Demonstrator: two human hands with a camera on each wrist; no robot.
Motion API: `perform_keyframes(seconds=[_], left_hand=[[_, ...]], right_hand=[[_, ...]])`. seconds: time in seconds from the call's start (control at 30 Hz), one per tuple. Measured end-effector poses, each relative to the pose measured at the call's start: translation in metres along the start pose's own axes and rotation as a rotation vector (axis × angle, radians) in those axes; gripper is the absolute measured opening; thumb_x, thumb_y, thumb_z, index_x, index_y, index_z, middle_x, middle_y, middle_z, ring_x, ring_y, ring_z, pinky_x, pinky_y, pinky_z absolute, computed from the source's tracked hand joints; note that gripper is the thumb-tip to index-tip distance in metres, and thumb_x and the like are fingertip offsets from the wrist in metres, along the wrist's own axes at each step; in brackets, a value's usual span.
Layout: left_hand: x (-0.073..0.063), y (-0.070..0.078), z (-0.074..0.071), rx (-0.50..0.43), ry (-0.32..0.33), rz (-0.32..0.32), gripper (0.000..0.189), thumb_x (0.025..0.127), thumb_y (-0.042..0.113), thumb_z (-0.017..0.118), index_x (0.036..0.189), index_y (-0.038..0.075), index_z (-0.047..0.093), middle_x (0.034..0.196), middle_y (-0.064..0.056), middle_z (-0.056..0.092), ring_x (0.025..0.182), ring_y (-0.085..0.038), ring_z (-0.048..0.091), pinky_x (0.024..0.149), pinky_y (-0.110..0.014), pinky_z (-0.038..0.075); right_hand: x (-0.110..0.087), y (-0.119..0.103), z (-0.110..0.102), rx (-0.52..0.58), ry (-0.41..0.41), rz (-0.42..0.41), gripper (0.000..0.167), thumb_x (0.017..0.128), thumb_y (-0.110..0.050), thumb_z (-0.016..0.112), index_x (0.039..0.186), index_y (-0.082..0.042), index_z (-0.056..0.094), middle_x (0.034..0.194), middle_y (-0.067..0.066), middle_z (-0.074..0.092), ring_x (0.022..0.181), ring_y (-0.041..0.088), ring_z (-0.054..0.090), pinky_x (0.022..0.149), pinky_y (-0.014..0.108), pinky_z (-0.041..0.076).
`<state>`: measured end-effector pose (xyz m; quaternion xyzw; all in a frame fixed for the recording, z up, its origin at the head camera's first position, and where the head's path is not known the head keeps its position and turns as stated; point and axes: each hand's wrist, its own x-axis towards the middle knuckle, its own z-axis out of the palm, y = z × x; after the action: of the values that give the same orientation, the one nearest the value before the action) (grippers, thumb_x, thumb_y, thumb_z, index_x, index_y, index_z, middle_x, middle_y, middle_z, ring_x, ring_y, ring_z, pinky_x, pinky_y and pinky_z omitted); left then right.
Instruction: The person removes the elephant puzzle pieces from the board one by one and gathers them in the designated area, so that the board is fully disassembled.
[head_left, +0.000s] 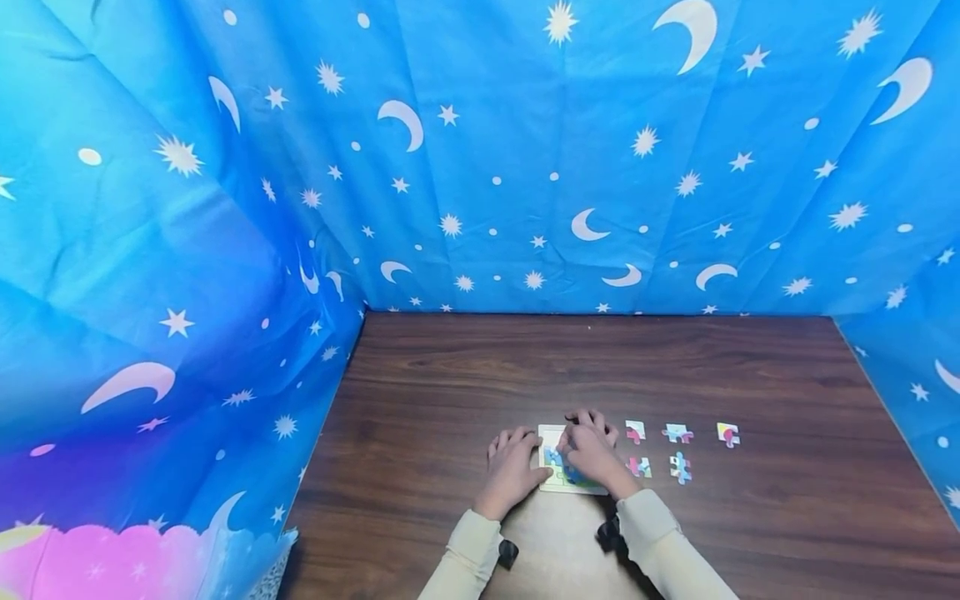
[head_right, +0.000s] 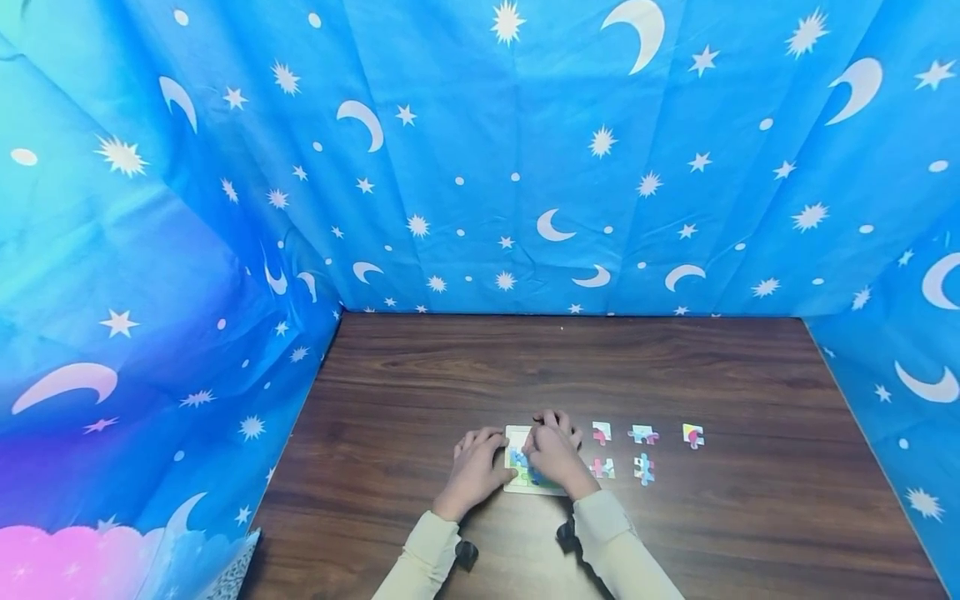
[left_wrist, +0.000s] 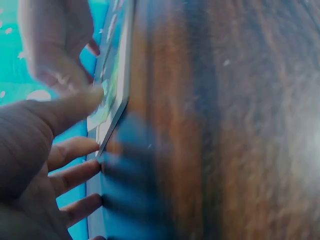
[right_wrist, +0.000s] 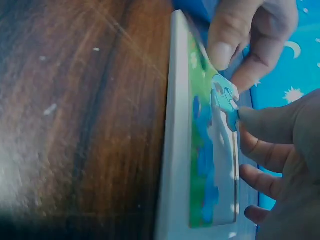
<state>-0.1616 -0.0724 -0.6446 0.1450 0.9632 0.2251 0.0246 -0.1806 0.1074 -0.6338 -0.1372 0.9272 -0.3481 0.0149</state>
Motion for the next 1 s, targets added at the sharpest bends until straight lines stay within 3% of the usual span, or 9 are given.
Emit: perform_keyframes(seconds=[0.17, 0.4, 0.63, 0.83, 0.9, 1.0], left_hand=[[0.002, 0.003, 0.002, 0.05, 0.015, 0.002, 0.048, 0.079, 0.034, 0.084, 0.121, 0.016, 0.07, 0.13, -0.002, 0.06, 0.115, -0.027, 0.05, 0.097, -0.054, 0.038], [0.002, 0.003, 0.002, 0.036, 0.016, -0.004, 0.05, 0.077, 0.035, 0.084, 0.121, 0.016, 0.07, 0.131, -0.002, 0.06, 0.117, -0.026, 0.05, 0.099, -0.055, 0.037], [-0.002, 0.001, 0.003, -0.046, 0.018, -0.005, 0.052, 0.079, 0.033, 0.083, 0.125, 0.013, 0.07, 0.137, -0.005, 0.058, 0.124, -0.029, 0.047, 0.102, -0.058, 0.034], [-0.007, -0.002, -0.001, -0.105, -0.013, 0.021, 0.059, 0.08, 0.037, 0.082, 0.132, 0.012, 0.067, 0.143, -0.008, 0.056, 0.126, -0.031, 0.047, 0.104, -0.06, 0.032], [-0.007, -0.003, -0.001, -0.111, -0.03, 0.024, 0.06, 0.082, 0.037, 0.08, 0.135, 0.013, 0.065, 0.144, -0.007, 0.055, 0.128, -0.031, 0.046, 0.105, -0.06, 0.032], [-0.009, -0.003, 0.0, -0.133, -0.042, 0.037, 0.06, 0.084, 0.036, 0.079, 0.137, 0.013, 0.064, 0.145, -0.009, 0.054, 0.129, -0.033, 0.046, 0.105, -0.061, 0.031]], right_hand=[[0.001, -0.007, -0.004, -0.002, -0.028, 0.072, 0.018, 0.082, -0.006, 0.066, 0.067, -0.015, 0.062, 0.128, 0.024, 0.055, 0.13, 0.058, 0.03, 0.097, 0.079, 0.016], [-0.007, -0.012, -0.033, 0.177, -0.066, 0.165, 0.006, 0.081, -0.007, 0.065, 0.075, -0.008, 0.066, 0.125, 0.026, 0.057, 0.129, 0.055, 0.032, 0.098, 0.079, 0.016], [-0.031, 0.003, -0.076, 0.367, -0.046, -0.032, 0.013, 0.089, 0.0, 0.064, 0.077, -0.004, 0.064, 0.122, 0.032, 0.057, 0.118, 0.051, 0.047, 0.099, 0.061, 0.033], [-0.059, 0.033, -0.104, 0.372, 0.017, -0.068, 0.016, 0.094, -0.001, 0.064, 0.08, -0.008, 0.062, 0.125, 0.026, 0.056, 0.12, 0.044, 0.045, 0.097, 0.048, 0.035], [-0.071, 0.05, -0.111, 0.35, 0.083, -0.106, 0.015, 0.093, 0.001, 0.066, 0.082, -0.009, 0.063, 0.123, 0.022, 0.057, 0.118, 0.035, 0.048, 0.096, 0.034, 0.035], [-0.091, 0.077, -0.121, 0.323, 0.197, -0.129, 0.017, 0.091, 0.007, 0.067, 0.083, -0.009, 0.064, 0.12, 0.015, 0.058, 0.119, 0.013, 0.046, 0.094, 0.018, 0.027]])
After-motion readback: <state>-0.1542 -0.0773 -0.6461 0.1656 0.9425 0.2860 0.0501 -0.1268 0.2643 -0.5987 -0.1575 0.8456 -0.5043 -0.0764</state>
